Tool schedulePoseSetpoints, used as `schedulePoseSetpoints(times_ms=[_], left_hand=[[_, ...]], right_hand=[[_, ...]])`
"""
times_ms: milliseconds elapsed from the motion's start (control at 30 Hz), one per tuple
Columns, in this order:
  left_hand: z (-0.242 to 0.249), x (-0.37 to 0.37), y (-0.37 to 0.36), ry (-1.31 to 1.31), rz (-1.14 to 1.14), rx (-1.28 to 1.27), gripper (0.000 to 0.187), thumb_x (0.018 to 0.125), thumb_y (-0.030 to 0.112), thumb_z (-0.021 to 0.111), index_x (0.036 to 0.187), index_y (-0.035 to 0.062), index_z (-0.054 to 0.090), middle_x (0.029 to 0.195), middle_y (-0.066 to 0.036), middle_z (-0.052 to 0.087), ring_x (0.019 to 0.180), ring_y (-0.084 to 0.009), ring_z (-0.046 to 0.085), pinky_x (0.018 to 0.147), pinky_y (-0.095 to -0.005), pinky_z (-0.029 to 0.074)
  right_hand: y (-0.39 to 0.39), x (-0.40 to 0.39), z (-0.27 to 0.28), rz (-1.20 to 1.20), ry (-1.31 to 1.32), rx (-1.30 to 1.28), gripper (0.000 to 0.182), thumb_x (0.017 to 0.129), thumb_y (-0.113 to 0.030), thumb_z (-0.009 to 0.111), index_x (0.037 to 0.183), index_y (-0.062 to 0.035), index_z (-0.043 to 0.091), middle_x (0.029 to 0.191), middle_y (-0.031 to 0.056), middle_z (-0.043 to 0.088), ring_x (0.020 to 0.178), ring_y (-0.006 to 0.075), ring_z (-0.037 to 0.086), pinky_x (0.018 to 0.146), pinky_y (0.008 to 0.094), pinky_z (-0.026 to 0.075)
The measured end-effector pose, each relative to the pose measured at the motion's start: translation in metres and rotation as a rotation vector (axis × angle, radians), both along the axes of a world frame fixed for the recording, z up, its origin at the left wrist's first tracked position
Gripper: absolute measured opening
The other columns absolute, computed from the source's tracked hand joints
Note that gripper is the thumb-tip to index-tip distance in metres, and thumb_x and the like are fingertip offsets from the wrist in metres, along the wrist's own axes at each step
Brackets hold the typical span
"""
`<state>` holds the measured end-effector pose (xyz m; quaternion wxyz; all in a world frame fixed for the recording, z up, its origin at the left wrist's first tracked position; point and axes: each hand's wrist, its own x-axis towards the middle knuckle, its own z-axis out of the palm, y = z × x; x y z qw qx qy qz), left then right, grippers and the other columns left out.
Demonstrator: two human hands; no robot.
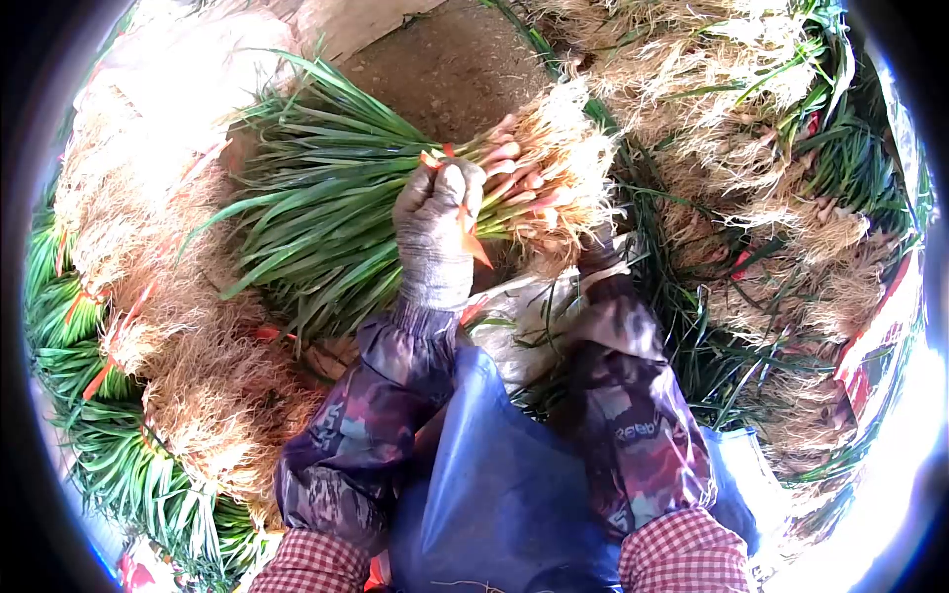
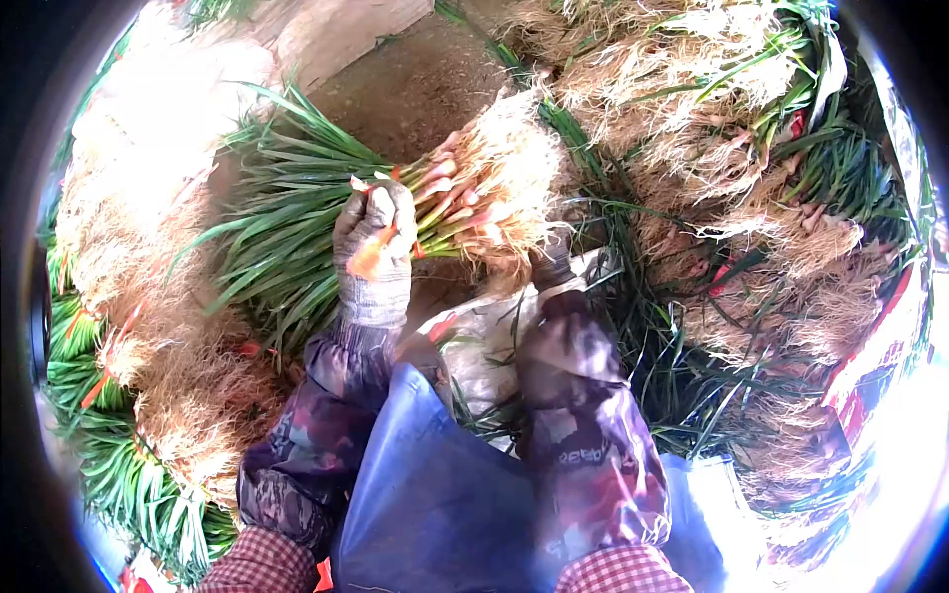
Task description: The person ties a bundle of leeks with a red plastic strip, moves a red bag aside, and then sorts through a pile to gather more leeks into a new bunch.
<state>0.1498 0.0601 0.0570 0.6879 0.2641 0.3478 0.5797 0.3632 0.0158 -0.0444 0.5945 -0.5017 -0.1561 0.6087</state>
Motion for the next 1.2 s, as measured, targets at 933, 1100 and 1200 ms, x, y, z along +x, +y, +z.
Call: schedulePoseSetpoints(times_ms=[933,1100,1200], left_hand=[[-0.056,0.006,-0.124,0.496,-0.289,-0.149,0.007,0.087,0.010,0.063,0.083,0.0042,0.065,0.075,-0.008,0.065,0.071,-0.0184,0.061,0.066,-0.0305,0.050],[-0.002,-0.027,-0.087,0.248,-0.135,-0.204,0.021,0.088,0.021,0.064,0.090,0.0000,0.064,0.082,-0.007,0.065,0.072,-0.0135,0.060,0.068,-0.0273,0.049],[-0.006,-0.042,-0.061,0.177,-0.156,-0.180,0.025,0.088,0.024,0.063,0.095,0.0008,0.066,0.095,-0.010,0.065,0.082,-0.0167,0.061,0.077,-0.0282,0.049]], right_hand=[[0.074,-0.053,0.062,1.069,-2.106,0.524,0.083,0.068,-0.032,0.069,0.140,-0.0102,0.034,0.132,0.0119,0.047,0.121,0.0292,0.044,0.100,0.0447,0.033],[0.053,-0.057,0.091,1.069,-1.464,0.678,0.050,0.071,-0.028,0.072,0.118,-0.0179,0.059,0.121,0.0095,0.058,0.115,0.0301,0.051,0.097,0.0423,0.039],[0.022,-0.088,0.069,1.104,-1.306,0.673,0.036,0.071,-0.007,0.071,0.106,-0.0063,0.062,0.105,0.0082,0.065,0.100,0.0252,0.060,0.087,0.0350,0.049]])
